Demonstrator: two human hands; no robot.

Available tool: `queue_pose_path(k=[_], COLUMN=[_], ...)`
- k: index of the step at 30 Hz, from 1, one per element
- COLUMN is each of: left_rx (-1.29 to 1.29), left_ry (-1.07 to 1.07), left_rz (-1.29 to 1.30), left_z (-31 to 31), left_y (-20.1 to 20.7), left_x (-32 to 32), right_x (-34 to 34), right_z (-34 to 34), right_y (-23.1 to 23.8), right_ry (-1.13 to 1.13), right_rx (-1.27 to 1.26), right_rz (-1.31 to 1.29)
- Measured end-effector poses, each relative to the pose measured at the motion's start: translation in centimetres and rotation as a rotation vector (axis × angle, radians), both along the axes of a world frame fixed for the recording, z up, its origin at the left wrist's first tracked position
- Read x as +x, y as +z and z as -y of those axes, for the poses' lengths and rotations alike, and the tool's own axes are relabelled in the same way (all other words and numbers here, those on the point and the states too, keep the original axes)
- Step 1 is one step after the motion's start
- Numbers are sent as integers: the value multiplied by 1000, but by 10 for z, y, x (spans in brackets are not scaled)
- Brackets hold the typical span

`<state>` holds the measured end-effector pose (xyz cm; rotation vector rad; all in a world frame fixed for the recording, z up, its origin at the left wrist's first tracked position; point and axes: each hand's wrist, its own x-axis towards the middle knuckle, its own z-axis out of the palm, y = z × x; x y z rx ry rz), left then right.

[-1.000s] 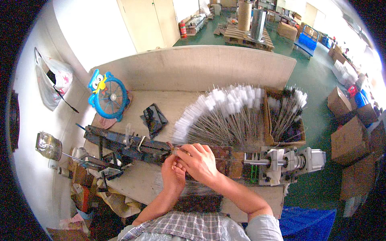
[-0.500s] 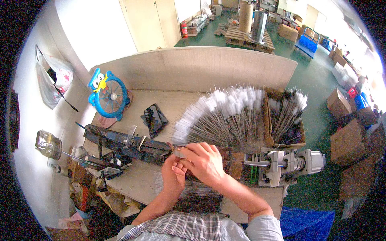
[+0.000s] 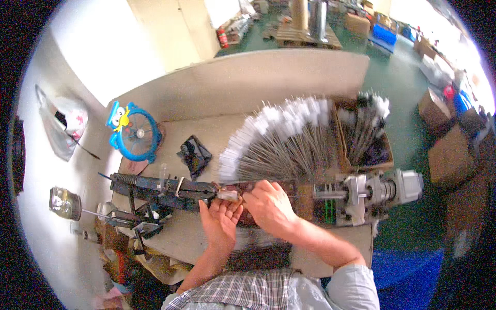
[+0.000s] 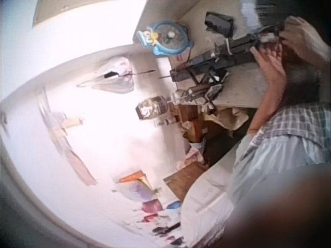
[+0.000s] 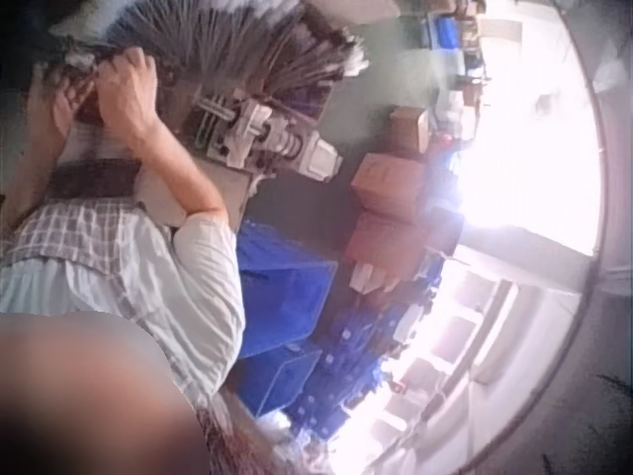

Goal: Processing bundles of white fibrous rods using an industrial mechanical machine.

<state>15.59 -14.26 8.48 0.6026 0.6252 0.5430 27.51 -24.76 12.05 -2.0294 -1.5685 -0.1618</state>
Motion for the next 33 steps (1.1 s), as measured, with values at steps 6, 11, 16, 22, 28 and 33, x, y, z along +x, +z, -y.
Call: queue_pose_path(k=[6,11,16,22,28,33], left_rx=[23,306,-39,262,281,63], left_ry=[-65,-7,598,826,991,733], left_rz=[-116,-261,-214,-507,-586,-310], left_z=[11,-36,-131,-216,-154,-128], left_y=[-5,-32,-93,-108,-72,-111], left_x=[-13,-84,-208,-338,-242,-211], right_x=[-4,-4,-14,-6,-1,4], right_z=[27,69,80,78,85,85], right_y=[-2,-42,-66,-55,-53,-51], right_ry=[89,51,6,-3,-99,-156], right_rx=[224,-115,-434,-530,-494,-535], right_rz=[-132,-207,-273,-215,-216,-235])
